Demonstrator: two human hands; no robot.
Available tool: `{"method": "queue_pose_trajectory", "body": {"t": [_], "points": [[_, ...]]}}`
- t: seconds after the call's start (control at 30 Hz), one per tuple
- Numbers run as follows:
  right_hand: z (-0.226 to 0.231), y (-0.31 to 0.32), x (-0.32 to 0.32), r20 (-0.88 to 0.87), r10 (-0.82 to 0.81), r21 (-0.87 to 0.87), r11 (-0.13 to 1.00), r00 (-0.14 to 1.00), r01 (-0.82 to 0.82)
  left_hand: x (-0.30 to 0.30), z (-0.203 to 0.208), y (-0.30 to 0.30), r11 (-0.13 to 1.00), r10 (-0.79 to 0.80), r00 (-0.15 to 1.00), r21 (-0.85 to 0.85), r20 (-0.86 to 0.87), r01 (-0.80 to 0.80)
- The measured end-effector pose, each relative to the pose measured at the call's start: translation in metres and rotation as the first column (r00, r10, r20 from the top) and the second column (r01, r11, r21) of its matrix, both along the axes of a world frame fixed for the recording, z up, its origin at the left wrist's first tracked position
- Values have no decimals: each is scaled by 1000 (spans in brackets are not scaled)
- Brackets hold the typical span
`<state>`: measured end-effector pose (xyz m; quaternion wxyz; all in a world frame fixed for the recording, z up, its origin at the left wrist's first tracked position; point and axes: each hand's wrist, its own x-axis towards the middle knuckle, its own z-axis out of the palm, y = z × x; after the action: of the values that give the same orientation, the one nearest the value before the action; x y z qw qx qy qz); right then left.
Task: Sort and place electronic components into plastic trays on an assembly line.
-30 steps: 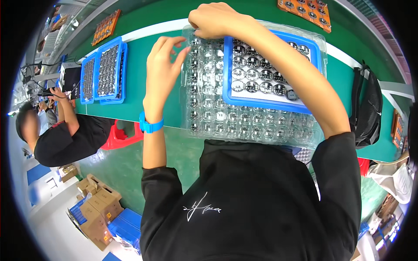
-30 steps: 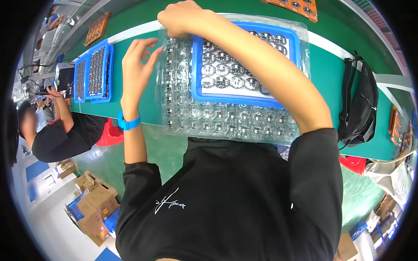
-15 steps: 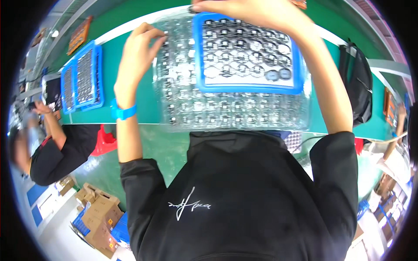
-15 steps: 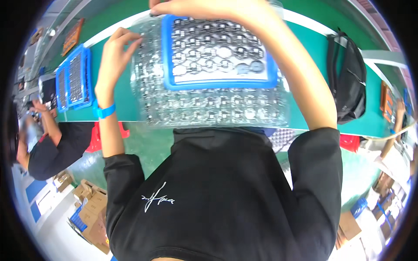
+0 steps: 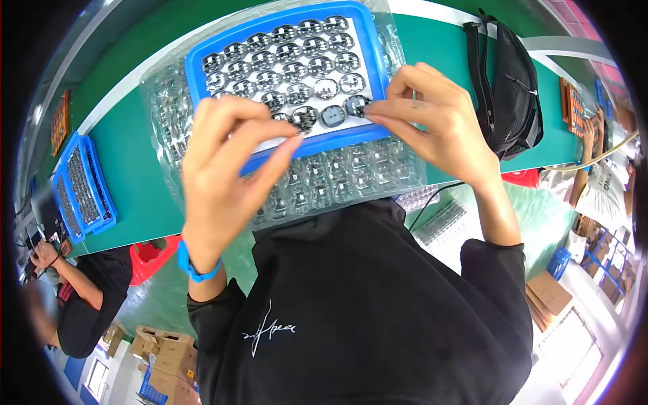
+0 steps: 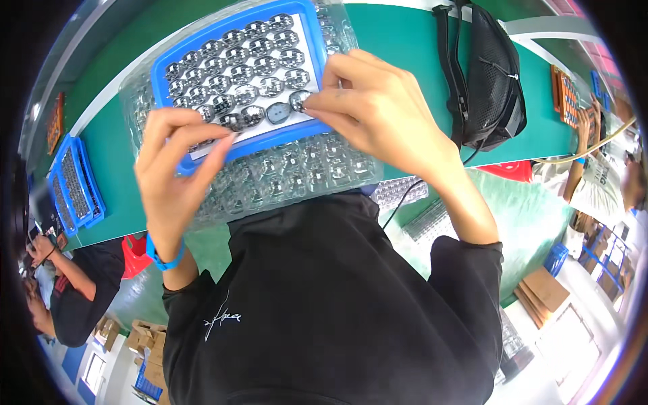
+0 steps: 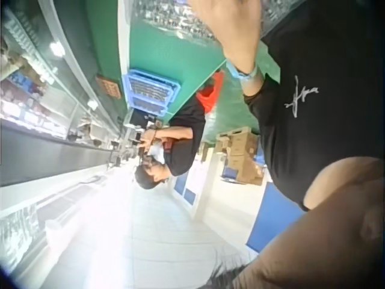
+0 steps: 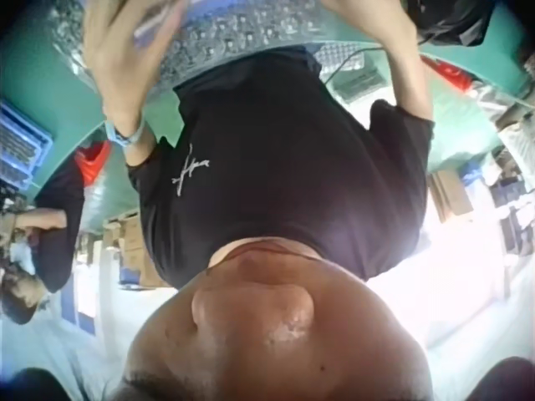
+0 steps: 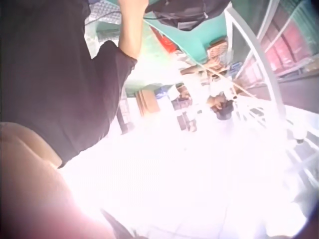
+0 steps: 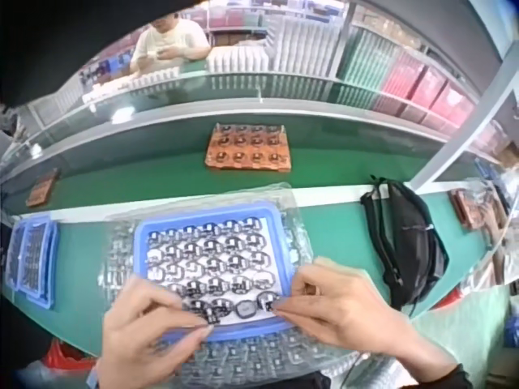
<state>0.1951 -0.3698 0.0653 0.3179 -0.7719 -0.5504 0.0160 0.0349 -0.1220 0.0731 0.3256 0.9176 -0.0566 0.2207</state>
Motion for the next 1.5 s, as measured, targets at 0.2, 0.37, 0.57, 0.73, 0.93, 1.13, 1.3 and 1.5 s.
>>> {"method": "queue_pose_trajectory", "body": {"t": [0.2,0.37,0.57,0.73,0.93,1.13,1.3,1.5], "points": [[-9,4,0,3,-9,50,999,1000,9,13,-17,-26,999,-38,999,-3,-33,38],[-11,8,0,-5,-7,51,999,1000,8,20,-23,-30,999,-16,998,32,-63,18],[-9,7,0,14,5,30,1000,1000,-6,19,-25,-36,999,-7,997,35,-74,9],[-9,6,2,43,30,23,999,999,-31,21,-26,-36,997,8,998,77,-57,-4],[-10,5,5,8,40,21,999,999,-40,23,-28,-35,997,2,999,83,-49,2],[-13,5,4,25,47,17,999,999,-47,24,-28,-35,991,21,999,129,-28,-17],[-15,4,2,28,30,4,1000,999,-30,27,-31,-37,991,14,1000,131,-15,-11],[-13,6,0,39,26,18,999,999,-27,25,-27,-35,986,4,999,168,-54,5]]}}
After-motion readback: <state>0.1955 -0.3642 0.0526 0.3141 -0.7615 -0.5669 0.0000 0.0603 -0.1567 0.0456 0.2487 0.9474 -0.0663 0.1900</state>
